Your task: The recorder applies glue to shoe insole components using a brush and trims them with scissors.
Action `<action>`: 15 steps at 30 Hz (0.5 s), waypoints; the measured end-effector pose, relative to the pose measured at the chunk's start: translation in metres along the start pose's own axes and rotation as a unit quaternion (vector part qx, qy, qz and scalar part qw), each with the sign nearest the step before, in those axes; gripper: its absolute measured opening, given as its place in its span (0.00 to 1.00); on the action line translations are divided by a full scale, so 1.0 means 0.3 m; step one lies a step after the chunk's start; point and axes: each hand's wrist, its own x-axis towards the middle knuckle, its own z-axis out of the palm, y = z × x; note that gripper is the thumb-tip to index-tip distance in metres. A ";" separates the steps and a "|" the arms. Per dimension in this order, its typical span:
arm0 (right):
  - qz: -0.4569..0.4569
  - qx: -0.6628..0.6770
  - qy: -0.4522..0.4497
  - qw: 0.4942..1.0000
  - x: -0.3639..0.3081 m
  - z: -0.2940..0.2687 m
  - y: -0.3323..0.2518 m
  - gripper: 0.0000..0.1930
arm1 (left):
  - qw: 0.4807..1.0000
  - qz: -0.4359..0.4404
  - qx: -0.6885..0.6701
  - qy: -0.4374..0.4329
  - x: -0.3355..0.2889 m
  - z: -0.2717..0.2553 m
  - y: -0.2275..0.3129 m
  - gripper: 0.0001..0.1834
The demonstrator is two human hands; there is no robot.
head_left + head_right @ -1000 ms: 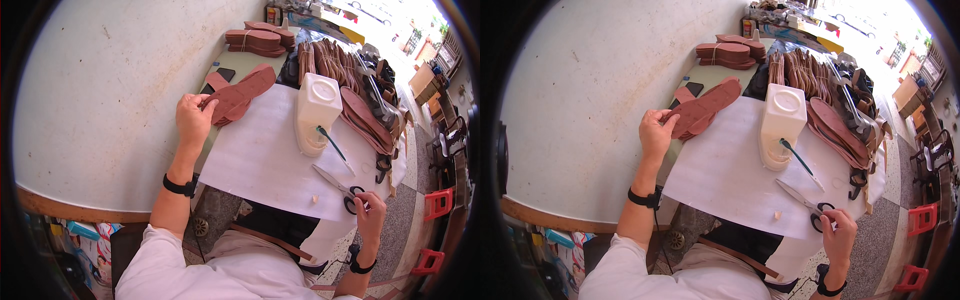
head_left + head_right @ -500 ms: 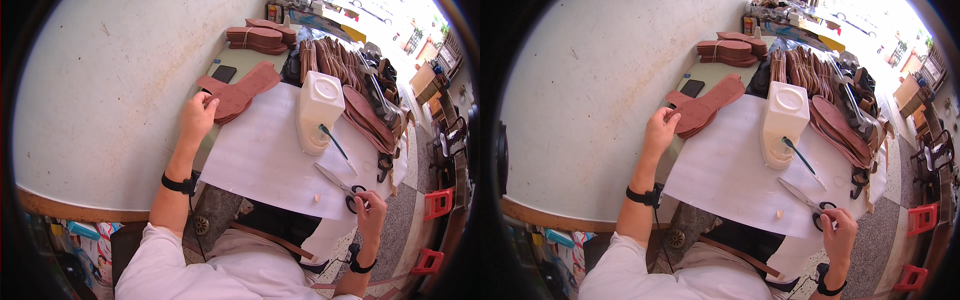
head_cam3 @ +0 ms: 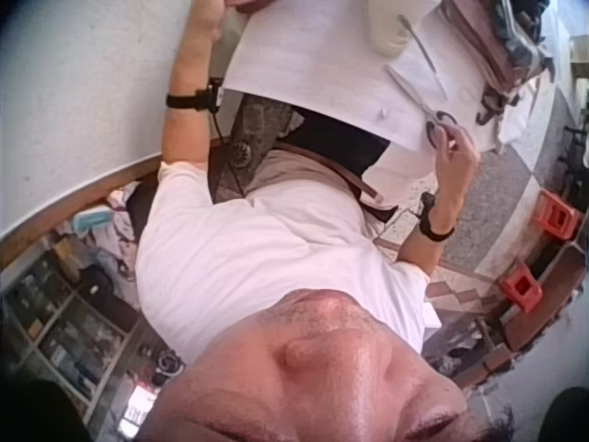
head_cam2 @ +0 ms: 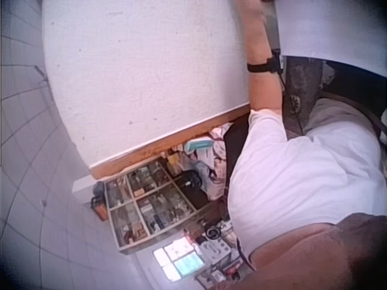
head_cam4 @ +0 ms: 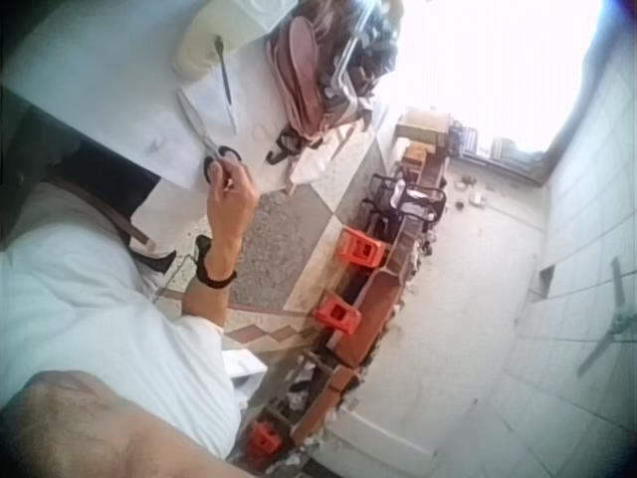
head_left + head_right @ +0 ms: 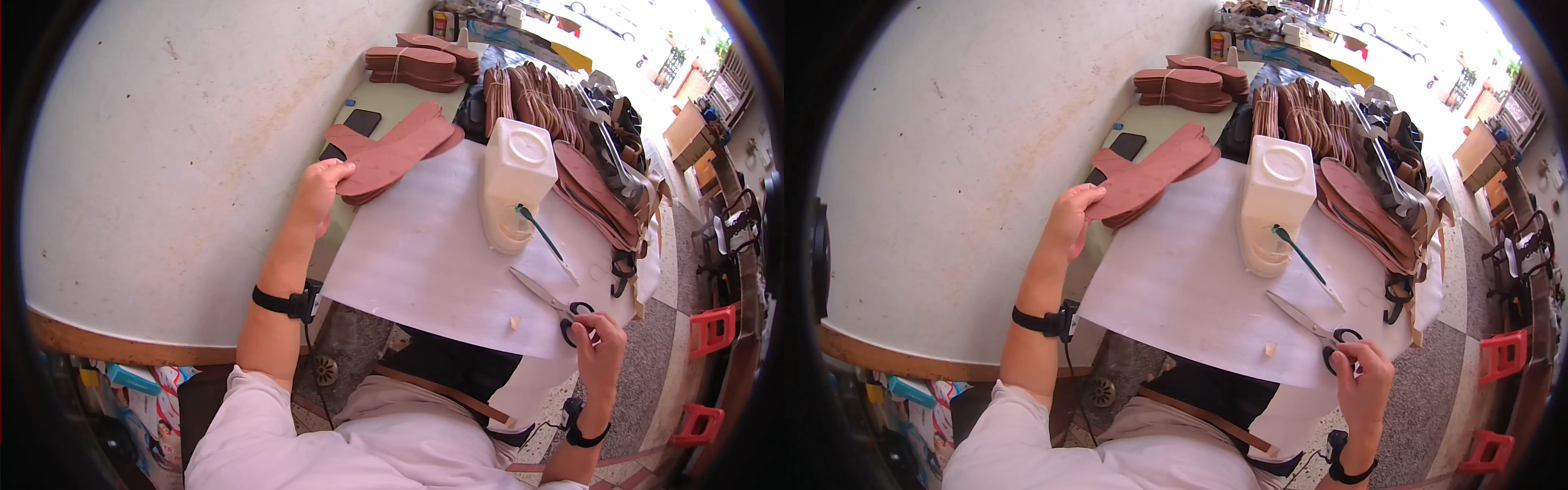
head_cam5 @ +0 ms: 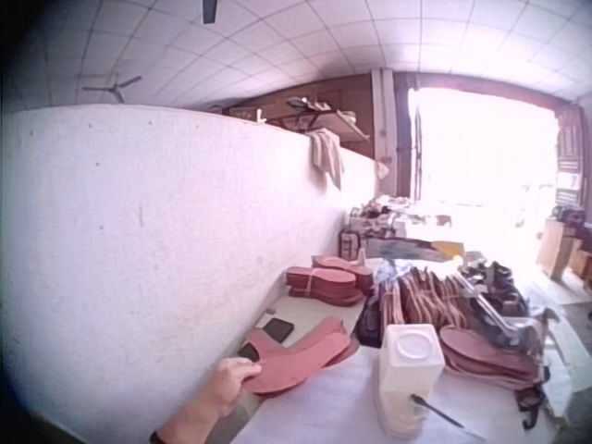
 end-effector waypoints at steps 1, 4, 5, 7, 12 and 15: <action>-0.013 -0.006 0.002 1.000 -0.002 -0.004 -0.005 0.06 | 1.000 -0.012 0.000 -0.020 -0.009 0.000 0.010 0.11; 0.011 0.024 -0.005 1.000 -0.022 -0.025 -0.084 0.08 | 0.999 -0.032 0.019 -0.007 -0.079 0.057 0.045 0.13; -0.001 0.050 -0.020 0.999 -0.028 -0.022 -0.116 0.09 | 0.999 -0.016 0.026 -0.012 -0.087 0.051 0.036 0.14; -0.026 0.103 -0.051 0.993 -0.038 -0.006 -0.187 0.12 | 0.999 0.017 0.039 -0.021 -0.107 0.040 0.024 0.16; 0.013 0.277 -0.290 0.916 -0.047 0.056 -0.372 0.31 | 0.971 0.027 0.191 -0.141 -0.165 0.050 0.071 0.21; 0.030 0.316 -0.367 0.874 0.003 0.115 -0.467 0.39 | 0.951 0.034 0.223 -0.210 -0.177 0.046 0.091 0.26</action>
